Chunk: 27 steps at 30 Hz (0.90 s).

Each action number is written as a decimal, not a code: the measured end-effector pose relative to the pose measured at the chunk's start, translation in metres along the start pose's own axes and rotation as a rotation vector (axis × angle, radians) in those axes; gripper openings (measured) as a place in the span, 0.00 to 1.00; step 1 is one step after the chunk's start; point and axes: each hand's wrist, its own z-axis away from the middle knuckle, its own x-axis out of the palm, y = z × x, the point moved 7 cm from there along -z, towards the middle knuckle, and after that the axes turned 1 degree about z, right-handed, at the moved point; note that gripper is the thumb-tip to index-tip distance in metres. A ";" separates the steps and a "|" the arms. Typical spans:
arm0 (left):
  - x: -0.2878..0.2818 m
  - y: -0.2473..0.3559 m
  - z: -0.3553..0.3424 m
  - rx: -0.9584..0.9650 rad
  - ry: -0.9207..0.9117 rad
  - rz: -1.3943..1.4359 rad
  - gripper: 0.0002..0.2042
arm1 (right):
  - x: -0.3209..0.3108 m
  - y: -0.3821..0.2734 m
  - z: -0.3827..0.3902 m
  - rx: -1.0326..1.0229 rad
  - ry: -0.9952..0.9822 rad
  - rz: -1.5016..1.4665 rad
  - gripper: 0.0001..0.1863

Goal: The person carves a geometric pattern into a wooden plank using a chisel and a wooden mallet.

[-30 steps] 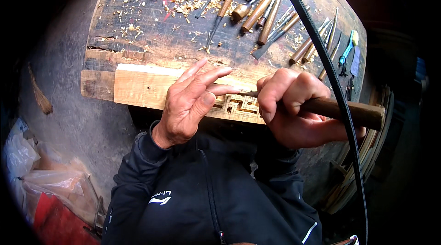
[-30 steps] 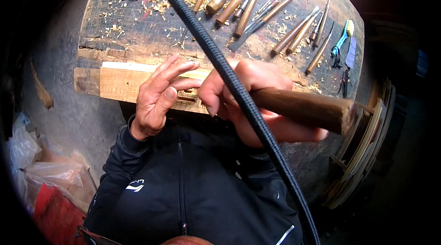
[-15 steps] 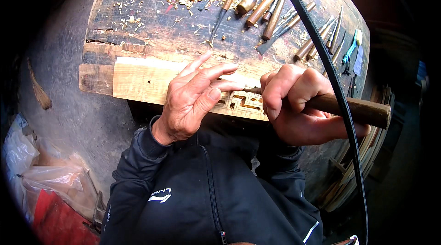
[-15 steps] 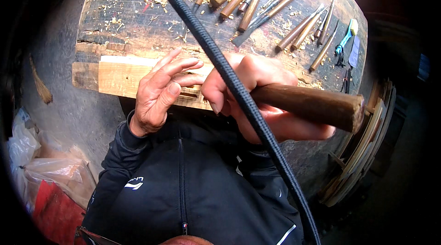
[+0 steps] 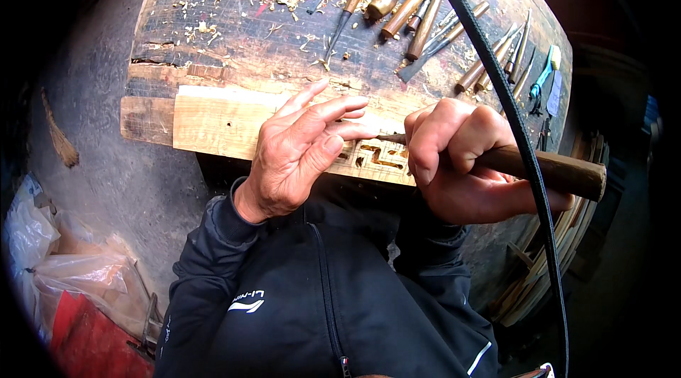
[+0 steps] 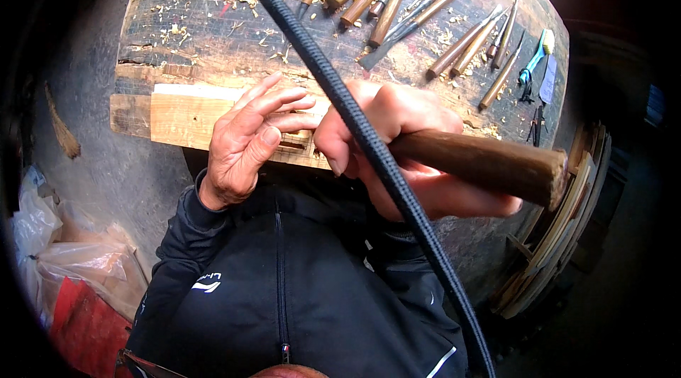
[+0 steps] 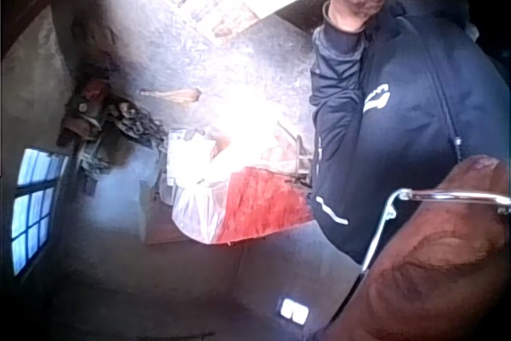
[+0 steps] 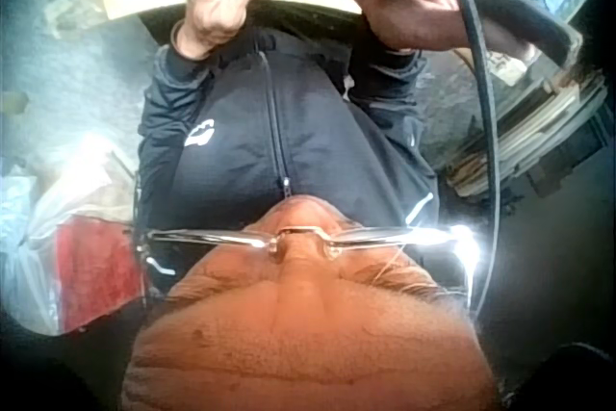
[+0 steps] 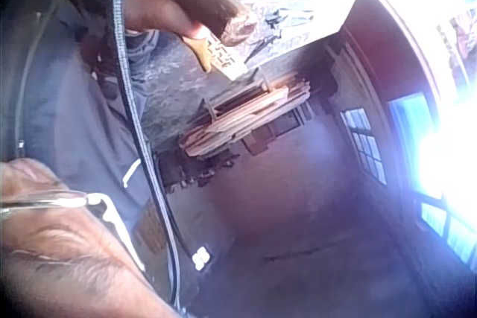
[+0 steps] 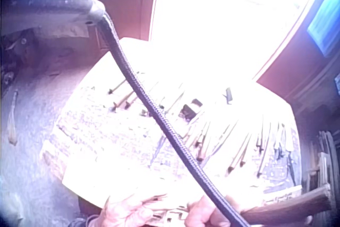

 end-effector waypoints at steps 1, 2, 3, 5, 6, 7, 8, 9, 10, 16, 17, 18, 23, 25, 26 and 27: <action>0.000 0.000 0.000 0.002 0.003 0.001 0.26 | 0.001 0.000 0.000 -0.003 0.000 0.000 0.55; 0.000 0.000 0.000 0.003 0.005 0.003 0.26 | 0.002 0.001 0.000 -0.004 0.003 -0.002 0.55; 0.000 0.000 0.001 0.002 0.005 0.009 0.26 | 0.003 0.001 0.000 -0.005 0.010 -0.001 0.55; 0.000 -0.001 0.001 -0.001 0.004 0.021 0.26 | 0.004 0.002 0.001 -0.014 0.024 -0.001 0.55; -0.001 -0.001 0.001 0.022 0.022 0.003 0.24 | 0.004 0.003 0.001 -0.020 0.032 0.002 0.55; -0.001 -0.001 0.001 0.044 0.039 -0.014 0.23 | 0.005 0.002 0.001 -0.024 0.033 0.004 0.55; -0.002 -0.001 0.001 0.066 0.057 -0.031 0.21 | 0.006 0.003 0.001 -0.027 0.036 0.008 0.55; -0.002 -0.001 0.001 0.057 0.055 -0.032 0.21 | 0.007 0.003 0.001 -0.033 0.041 0.008 0.55; -0.003 0.000 0.001 0.049 0.055 -0.033 0.21 | 0.008 0.004 0.001 -0.039 0.043 0.012 0.55; -0.005 0.001 0.001 0.041 0.073 -0.010 0.21 | 0.016 0.005 0.005 -0.067 0.049 0.023 0.55; -0.005 0.001 0.001 0.039 0.073 -0.003 0.21 | 0.017 0.005 0.005 -0.071 0.048 0.026 0.55; -0.005 0.001 0.000 0.043 0.071 0.001 0.20 | 0.019 0.004 0.005 -0.075 0.048 0.032 0.55; -0.006 -0.002 0.004 0.035 0.107 0.046 0.17 | 0.025 0.006 0.007 -0.093 0.051 0.033 0.56; -0.006 -0.001 0.003 0.046 0.120 0.050 0.16 | 0.027 0.007 0.007 -0.097 0.065 0.040 0.56; -0.007 0.000 0.003 0.058 0.127 0.045 0.16 | 0.027 0.006 0.010 -0.097 0.086 0.039 0.56; -0.008 0.002 0.003 0.073 0.117 0.019 0.15 | 0.026 0.005 0.012 -0.071 0.118 0.062 0.56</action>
